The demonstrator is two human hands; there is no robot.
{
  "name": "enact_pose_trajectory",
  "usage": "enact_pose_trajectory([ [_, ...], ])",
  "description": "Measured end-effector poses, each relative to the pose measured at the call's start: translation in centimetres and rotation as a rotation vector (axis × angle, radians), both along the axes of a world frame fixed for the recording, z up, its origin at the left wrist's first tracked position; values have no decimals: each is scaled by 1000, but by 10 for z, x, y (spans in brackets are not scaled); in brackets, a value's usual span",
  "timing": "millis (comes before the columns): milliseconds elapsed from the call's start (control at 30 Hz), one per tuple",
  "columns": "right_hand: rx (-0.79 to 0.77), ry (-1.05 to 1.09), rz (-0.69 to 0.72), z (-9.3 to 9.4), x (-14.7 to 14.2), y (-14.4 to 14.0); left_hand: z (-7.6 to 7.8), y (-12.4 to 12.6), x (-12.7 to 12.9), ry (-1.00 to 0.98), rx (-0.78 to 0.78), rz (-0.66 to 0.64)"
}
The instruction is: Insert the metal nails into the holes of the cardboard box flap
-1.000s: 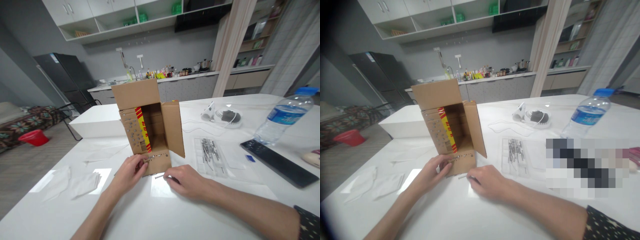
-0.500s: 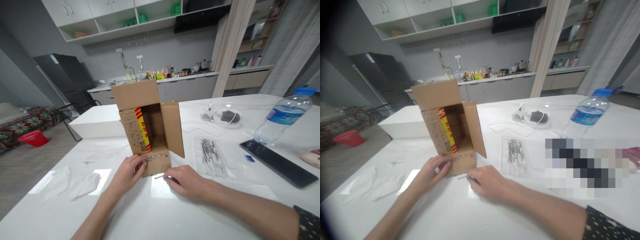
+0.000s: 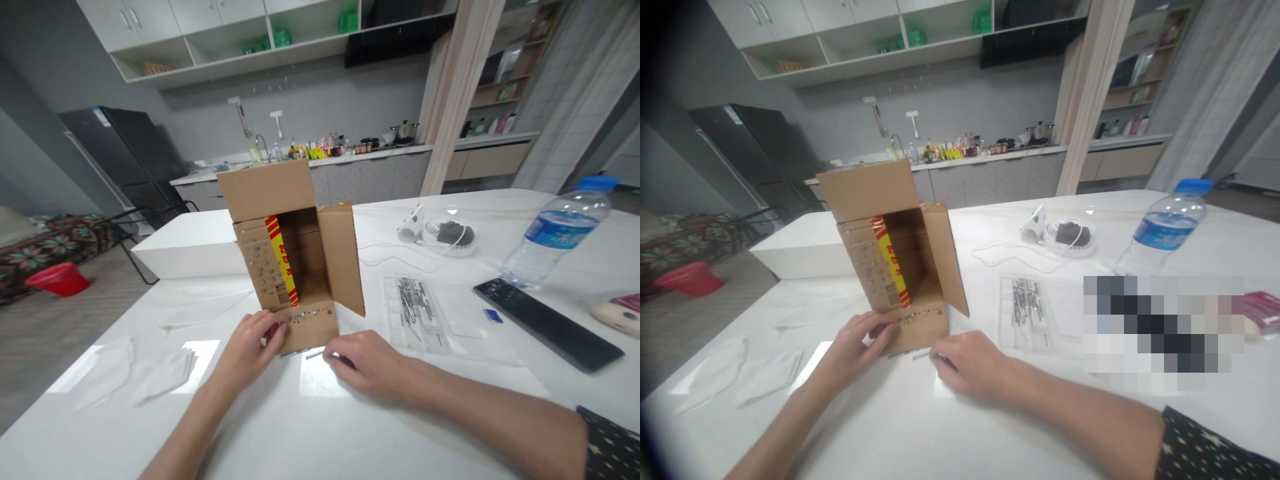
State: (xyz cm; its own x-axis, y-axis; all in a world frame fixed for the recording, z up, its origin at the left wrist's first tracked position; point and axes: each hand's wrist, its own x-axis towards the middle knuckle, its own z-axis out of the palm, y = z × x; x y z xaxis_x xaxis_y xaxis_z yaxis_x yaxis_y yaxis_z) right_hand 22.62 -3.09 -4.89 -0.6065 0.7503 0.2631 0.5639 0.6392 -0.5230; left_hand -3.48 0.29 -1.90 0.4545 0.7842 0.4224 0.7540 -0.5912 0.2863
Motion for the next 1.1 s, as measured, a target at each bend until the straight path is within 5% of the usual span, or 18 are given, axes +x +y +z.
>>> enact_pose_trajectory([
  [400,81,-22,53,0,1,-2,1,0,2,-80,29,62],
  [633,250,-18,98,-2,1,-5,-6,1,-1,-97,158,46],
  [767,387,58,118,13,3,-7,-8,3,-5,-103,216,31],
  [1000,411,115,-99,64,48,-7,-1,2,-2,-116,275,3],
  [1100,334,65,-366,71,90,-13,1,1,-2,-137,256,16],
])
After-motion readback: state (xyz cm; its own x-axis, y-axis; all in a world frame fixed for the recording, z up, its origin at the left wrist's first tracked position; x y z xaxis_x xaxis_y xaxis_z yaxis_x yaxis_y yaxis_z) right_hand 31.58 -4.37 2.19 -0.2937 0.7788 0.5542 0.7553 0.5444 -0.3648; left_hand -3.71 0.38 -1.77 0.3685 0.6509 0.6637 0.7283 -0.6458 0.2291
